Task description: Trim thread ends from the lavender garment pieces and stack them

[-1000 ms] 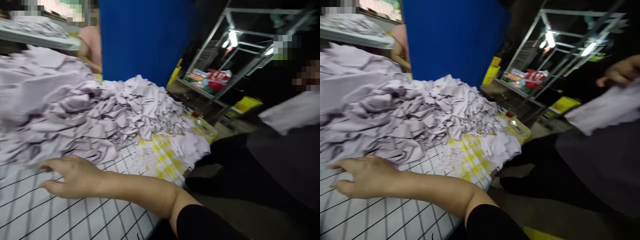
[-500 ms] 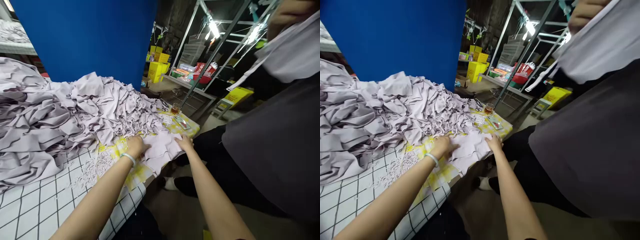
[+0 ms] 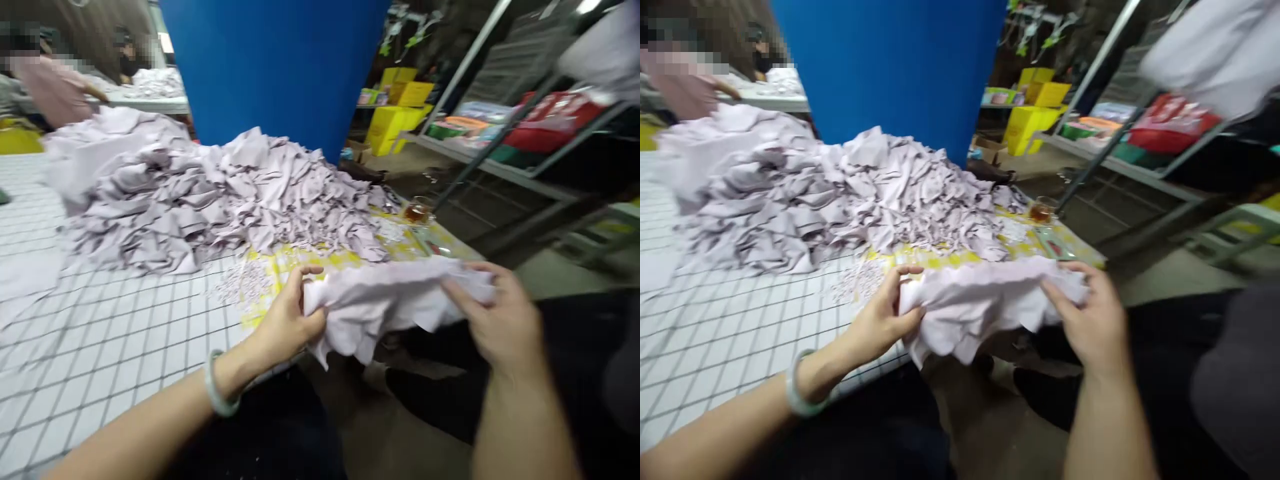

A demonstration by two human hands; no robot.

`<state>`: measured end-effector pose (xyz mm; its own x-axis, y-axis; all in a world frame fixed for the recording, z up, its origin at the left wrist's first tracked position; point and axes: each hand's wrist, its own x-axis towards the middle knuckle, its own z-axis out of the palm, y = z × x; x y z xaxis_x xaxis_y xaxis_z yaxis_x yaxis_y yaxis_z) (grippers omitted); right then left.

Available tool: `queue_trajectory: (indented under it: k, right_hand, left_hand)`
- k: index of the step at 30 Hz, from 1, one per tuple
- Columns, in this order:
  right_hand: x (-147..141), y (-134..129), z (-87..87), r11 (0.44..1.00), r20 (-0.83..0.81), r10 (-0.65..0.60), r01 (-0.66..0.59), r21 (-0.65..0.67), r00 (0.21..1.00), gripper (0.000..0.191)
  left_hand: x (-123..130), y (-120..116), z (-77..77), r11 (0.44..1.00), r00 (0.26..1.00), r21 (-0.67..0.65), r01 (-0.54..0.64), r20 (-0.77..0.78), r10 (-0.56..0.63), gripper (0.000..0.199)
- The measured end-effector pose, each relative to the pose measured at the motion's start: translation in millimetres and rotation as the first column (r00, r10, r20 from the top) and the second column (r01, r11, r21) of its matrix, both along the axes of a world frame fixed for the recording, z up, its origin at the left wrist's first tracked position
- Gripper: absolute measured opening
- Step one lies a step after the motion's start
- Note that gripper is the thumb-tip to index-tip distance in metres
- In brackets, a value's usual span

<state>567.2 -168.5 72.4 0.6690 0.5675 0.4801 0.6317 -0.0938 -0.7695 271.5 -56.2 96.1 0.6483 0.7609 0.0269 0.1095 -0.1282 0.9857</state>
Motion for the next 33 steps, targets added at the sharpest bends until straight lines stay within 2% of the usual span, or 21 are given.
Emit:
queue_trajectory:
  k: [1,3,5,7,9,11,12,13,14,15,16,18,20,21,22,23,24,26,27,30,33]
  right_hand:
    - [-16.0,-11.7,10.6,1.000,-0.034,0.018,-0.018,0.009,0.999,0.046]
    - [-52.6,-26.9,25.3,0.990,-0.037,0.133,-0.131,0.053,0.990,0.041]
    - [-96.8,-29.2,30.2,0.956,-0.036,0.287,-0.284,0.069,0.957,0.036]
    - [-147.6,-17.5,26.9,0.881,-0.106,0.472,-0.473,0.017,0.875,0.031]
    - [-200.7,9.0,17.5,0.732,-0.263,0.643,-0.678,-0.066,0.719,0.029]
    - [-250.9,49.3,4.1,0.544,-0.414,0.736,-0.832,-0.107,0.535,0.032]
    - [-273.6,73.3,-3.3,0.475,-0.449,0.761,-0.874,-0.108,0.469,0.033]
    - [-294.2,98.7,-10.7,0.421,-0.461,0.781,-0.901,-0.109,0.421,0.033]
    - [-312.3,124.1,-17.4,0.398,-0.442,0.799,-0.910,-0.119,0.407,0.032]
    - [-327.4,147.7,-23.2,0.399,-0.398,0.813,-0.905,-0.149,0.425,0.030]
    - [-339.2,168.0,-27.8,0.419,-0.347,0.813,-0.883,-0.211,0.468,0.029]
    - [-351.1,191.7,-33.1,0.473,-0.260,0.795,-0.829,-0.300,0.548,0.034]
    - [-349.3,185.5,-35.3,0.539,-0.175,0.772,-0.775,-0.329,0.611,0.036]
    - [-345.5,171.0,-36.4,0.566,-0.137,0.764,-0.757,-0.325,0.630,0.032]
    - [-341.6,150.1,-38.1,0.586,-0.105,0.757,-0.742,-0.325,0.645,0.025]
    - [-338.8,124.8,-40.4,0.590,-0.095,0.755,-0.736,-0.333,0.648,0.015]
    - [-338.1,97.4,-43.6,0.565,-0.131,0.759,-0.745,-0.356,0.638,0.008]
    - [-344.4,45.8,-52.3,0.495,-0.249,0.751,-0.771,-0.401,0.611,0.014]
    - [-350.8,25.5,-57.5,0.474,-0.272,0.747,-0.773,-0.422,0.606,0.017]
    - [-373.6,-5.2,-74.3,0.481,-0.290,0.703,-0.735,-0.479,0.649,0.020]
    - [-387.6,-3.4,-89.4,0.506,-0.337,0.632,-0.701,-0.503,0.698,0.020]
  left_hand:
    - [-31.5,-13.3,11.7,0.998,0.998,-0.060,0.023,0.054,-0.019,0.055]
    - [-96.5,-37.3,31.5,0.984,0.999,-0.176,0.019,0.047,-0.011,0.054]
    - [-161.3,-56.5,43.0,0.971,0.998,-0.233,-0.056,-0.023,0.052,0.056]
    - [-222.4,-68.5,45.3,0.955,0.978,-0.227,-0.192,-0.127,0.167,0.058]
    - [-276.2,-70.0,39.8,0.918,0.924,-0.184,-0.351,-0.227,0.308,0.063]
    - [-320.0,-58.6,27.9,0.866,0.855,-0.141,-0.479,-0.297,0.424,0.069]
    - [-337.8,-48.0,19.9,0.843,0.825,-0.122,-0.523,-0.320,0.466,0.070]
    - [-352.7,-34.8,10.7,0.822,0.796,-0.091,-0.563,-0.330,0.508,0.070]
    - [-365.0,-19.8,0.6,0.805,0.768,-0.051,-0.592,-0.338,0.544,0.069]
    - [-374.8,-3.8,-10.0,0.792,0.741,-0.006,-0.610,-0.358,0.568,0.067]
    - [-382.1,11.7,-20.5,0.770,0.698,0.053,-0.635,-0.386,0.603,0.065]
    - [-389.1,37.0,-39.1,0.723,0.562,0.215,-0.656,-0.501,0.658,0.060]
    - [-385.4,48.7,-51.9,0.673,0.439,0.443,-0.593,-0.523,0.731,0.054]
    - [-379.3,48.7,-55.9,0.646,0.430,0.548,-0.532,-0.483,0.763,0.049]
    - [-370.5,45.2,-58.5,0.624,0.469,0.624,-0.469,-0.423,0.775,0.044]
    - [-359.3,38.8,-60.2,0.621,0.545,0.666,-0.413,-0.366,0.755,0.037]
    - [-346.2,30.6,-61.5,0.646,0.641,0.672,-0.362,-0.324,0.696,0.030]
    - [-316.6,12.4,-64.2,0.760,0.825,0.598,-0.255,-0.276,0.493,0.019]
    - [-302.0,4.0,-66.4,0.813,0.887,0.545,-0.202,-0.250,0.388,0.015]
    - [-268.1,-13.8,-76.6,0.900,0.957,0.421,-0.117,-0.193,0.215,0.013]
    - [-256.0,-21.5,-87.1,0.931,0.967,0.359,-0.072,-0.202,0.153,0.018]
